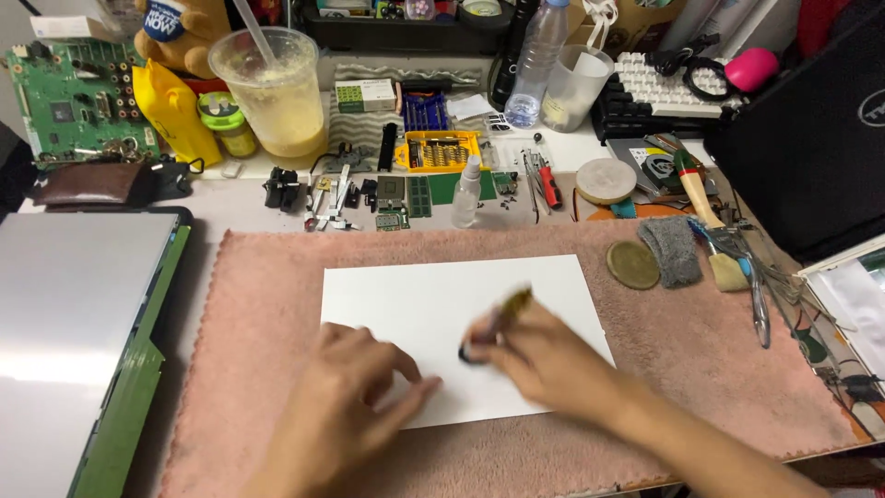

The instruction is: The person folds a white sheet of paper in half on a cluttered desk. They then pick up a red-handled tool with a black tip and repeatedly rub the surface of the paper with it, moving the tool across the sheet in various directions.

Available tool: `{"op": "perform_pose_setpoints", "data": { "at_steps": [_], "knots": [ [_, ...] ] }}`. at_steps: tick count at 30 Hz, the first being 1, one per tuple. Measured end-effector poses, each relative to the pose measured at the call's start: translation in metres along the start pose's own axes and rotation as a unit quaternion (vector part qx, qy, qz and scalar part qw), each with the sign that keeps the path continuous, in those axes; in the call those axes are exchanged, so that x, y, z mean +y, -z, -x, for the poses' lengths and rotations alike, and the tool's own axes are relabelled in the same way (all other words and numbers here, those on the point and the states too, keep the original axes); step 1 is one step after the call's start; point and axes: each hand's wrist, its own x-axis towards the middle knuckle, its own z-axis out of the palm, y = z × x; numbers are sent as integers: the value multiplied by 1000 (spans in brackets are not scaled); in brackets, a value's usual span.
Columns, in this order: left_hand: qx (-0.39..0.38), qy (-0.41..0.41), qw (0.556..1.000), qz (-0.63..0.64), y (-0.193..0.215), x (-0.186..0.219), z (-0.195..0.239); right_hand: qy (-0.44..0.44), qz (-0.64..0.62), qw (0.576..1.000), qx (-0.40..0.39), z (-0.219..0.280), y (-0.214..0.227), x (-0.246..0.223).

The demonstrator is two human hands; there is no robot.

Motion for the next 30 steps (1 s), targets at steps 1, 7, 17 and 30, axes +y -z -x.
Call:
{"op": "perform_pose_setpoints", "data": {
  "at_steps": [1, 7, 17, 30],
  "knots": [
    [-25, -54, 998, -9, -5, 2, 0, -13, 12, 999, 37, -11, 1, 13],
    [-133, -99, 985, -39, -32, 7, 7, -105, -36, 990, 84, -86, 17, 46],
    [-130, -103, 985, -53, -36, 16, 8, -89, 1, 996, 18, 17, 8, -14],
    [-74, -145, 981, -109, -62, 14, 9, -139, 5, 990, 14, -34, 25, 23]
  ]
}}
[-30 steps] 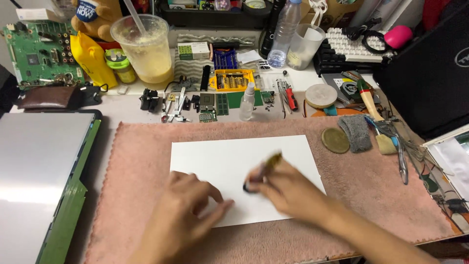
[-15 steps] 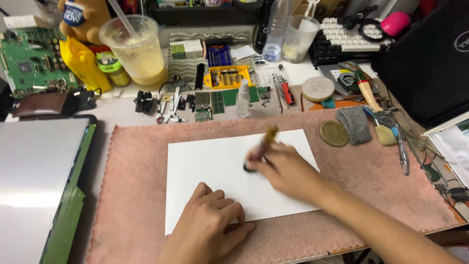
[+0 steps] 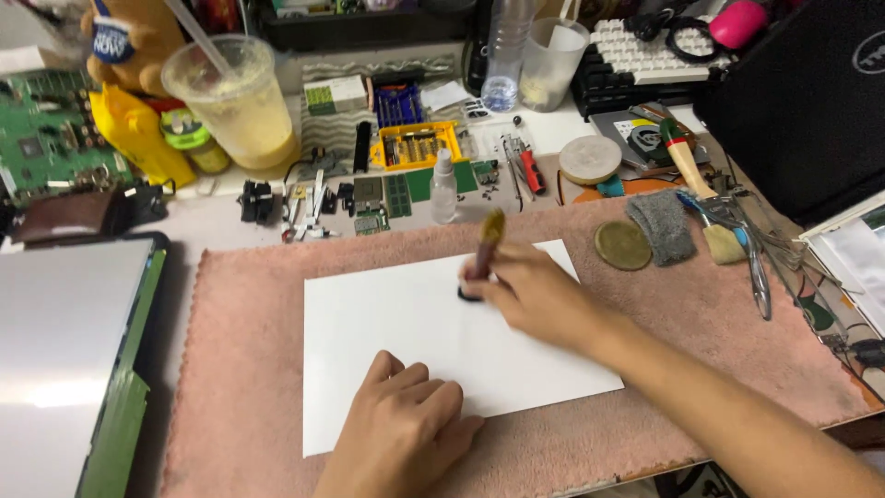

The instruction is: The person folds a white sheet of paper in half on a cluttered desk. They then pick up a red-handled tool with a black tip and repeatedly rub the surface of the paper with it, moving the tool across the sheet in various directions.

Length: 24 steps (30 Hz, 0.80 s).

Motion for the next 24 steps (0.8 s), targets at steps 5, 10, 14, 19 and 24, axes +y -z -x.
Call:
{"op": "perform_pose_setpoints", "data": {
  "at_steps": [5, 10, 14, 19, 24],
  "knots": [
    [2, -12, 1000, -4, -7, -2, 2, 59, -23, 995, 71, -45, 9, 22],
    [42, -17, 999, -27, -10, 1, 0, 4, -46, 995, 93, -30, 33, 1],
    [41, -13, 998, -39, -7, 2, -5, 49, -14, 992, 113, -27, 40, 12],
    [53, -1, 996, -75, -7, -9, -8, 19, -20, 996, 79, -33, 39, 14],
    [38, -13, 999, -10, -8, 5, -13, 77, -5, 994, 74, -43, 26, 27]
  ]
}}
